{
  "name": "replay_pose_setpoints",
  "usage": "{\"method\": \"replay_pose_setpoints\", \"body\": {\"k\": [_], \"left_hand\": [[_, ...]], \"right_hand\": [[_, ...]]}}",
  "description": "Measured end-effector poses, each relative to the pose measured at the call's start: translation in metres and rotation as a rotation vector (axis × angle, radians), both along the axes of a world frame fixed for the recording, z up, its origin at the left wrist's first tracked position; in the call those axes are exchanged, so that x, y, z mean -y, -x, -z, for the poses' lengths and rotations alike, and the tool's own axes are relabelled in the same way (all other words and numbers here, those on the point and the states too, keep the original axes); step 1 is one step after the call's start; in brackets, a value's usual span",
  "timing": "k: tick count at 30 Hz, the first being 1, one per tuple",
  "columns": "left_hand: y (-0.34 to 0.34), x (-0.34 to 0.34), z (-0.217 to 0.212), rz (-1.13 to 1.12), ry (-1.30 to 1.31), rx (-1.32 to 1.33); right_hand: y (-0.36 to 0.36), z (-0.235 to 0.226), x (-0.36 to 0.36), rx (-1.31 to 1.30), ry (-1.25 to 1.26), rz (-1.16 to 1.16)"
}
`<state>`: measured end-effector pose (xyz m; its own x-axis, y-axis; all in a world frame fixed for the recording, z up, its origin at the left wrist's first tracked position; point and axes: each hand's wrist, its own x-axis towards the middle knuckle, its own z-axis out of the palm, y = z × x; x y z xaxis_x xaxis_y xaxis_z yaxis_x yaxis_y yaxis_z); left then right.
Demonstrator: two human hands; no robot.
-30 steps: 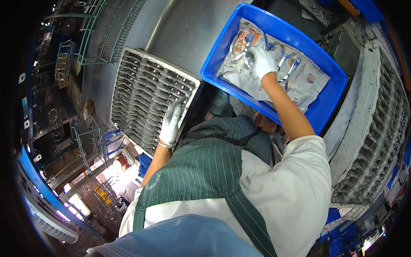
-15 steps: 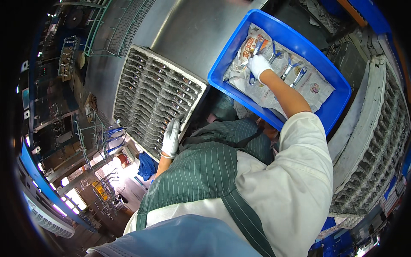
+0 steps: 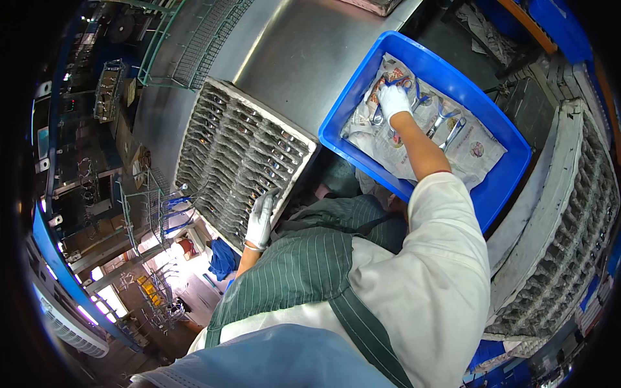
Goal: The person takes metal parts from trays and packs them into a blue plastic bin lined with newspaper. The person then layers newspaper sheets over the parts inside the bin.
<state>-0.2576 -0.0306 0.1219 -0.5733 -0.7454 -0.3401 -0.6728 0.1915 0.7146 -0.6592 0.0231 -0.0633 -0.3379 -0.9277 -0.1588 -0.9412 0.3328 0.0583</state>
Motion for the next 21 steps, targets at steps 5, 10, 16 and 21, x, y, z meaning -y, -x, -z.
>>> {"method": "replay_pose_setpoints", "body": {"k": [5, 10, 16, 21], "left_hand": [[-0.008, -0.004, -0.003, -0.026, -0.007, 0.023], [-0.007, -0.008, -0.006, -0.025, -0.032, 0.073], [-0.003, -0.009, -0.001, 0.044, 0.016, 0.064], [-0.011, -0.011, -0.002, 0.065, 0.043, 0.016]], "right_hand": [[-0.009, 0.026, 0.007, 0.275, 0.150, 0.376], [-0.029, 0.054, 0.002, 0.270, 0.183, 0.451], [-0.014, 0.059, 0.019, 0.405, 0.026, 0.420], [-0.004, 0.053, 0.022, 0.478, -0.065, 0.537]]}}
